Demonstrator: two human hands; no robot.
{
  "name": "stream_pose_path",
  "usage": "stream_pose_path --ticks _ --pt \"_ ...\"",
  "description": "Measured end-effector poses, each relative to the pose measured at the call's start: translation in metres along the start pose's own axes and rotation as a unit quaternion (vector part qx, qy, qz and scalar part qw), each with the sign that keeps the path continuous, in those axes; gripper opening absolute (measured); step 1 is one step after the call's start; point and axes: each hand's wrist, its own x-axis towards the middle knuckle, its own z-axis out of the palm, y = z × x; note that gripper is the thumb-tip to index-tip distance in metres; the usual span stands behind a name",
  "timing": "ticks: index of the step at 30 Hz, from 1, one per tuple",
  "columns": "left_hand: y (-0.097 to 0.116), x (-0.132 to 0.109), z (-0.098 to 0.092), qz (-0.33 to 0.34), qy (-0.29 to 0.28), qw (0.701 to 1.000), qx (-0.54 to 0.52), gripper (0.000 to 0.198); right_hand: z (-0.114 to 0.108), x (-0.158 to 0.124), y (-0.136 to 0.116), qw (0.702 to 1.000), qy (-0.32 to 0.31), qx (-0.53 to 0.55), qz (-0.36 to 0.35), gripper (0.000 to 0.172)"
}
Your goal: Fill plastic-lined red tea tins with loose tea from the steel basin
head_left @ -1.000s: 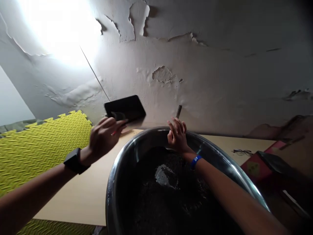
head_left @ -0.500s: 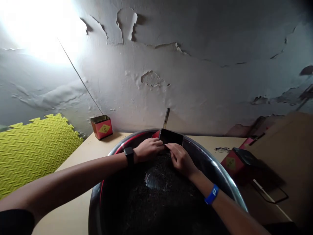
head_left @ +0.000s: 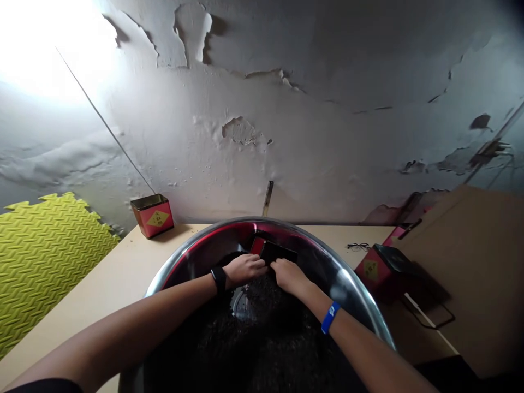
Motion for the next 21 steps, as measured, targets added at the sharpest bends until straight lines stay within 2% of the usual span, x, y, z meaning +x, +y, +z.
stream_pose_path --ticks 4,8,11,17,21 --pt "0.005 0.004 -0.006 -0.032 -0.044 0.997 -0.049 0.015 0.010 0.003 -0.004 0.999 -0.043 0.003 0.023 0.029" --pt "0.016 0.016 -0.012 -0.052 -0.087 0.991 -0.090 0.012 0.011 0.005 0.008 0.994 -0.096 0.018 0.045 0.023" --pt "0.023 0.025 -0.017 -0.070 -0.104 0.986 -0.111 0.012 0.008 0.007 0.018 0.992 -0.114 0.036 0.044 0.021" --pt "0.029 0.031 -0.040 -0.126 -0.120 0.969 -0.174 0.020 -0.003 0.008 0.018 0.990 -0.108 0.075 0.043 0.017" --pt "0.024 0.030 -0.052 -0.186 -0.125 0.948 -0.228 0.014 -0.019 0.004 0.016 0.989 -0.061 0.133 0.007 0.019"
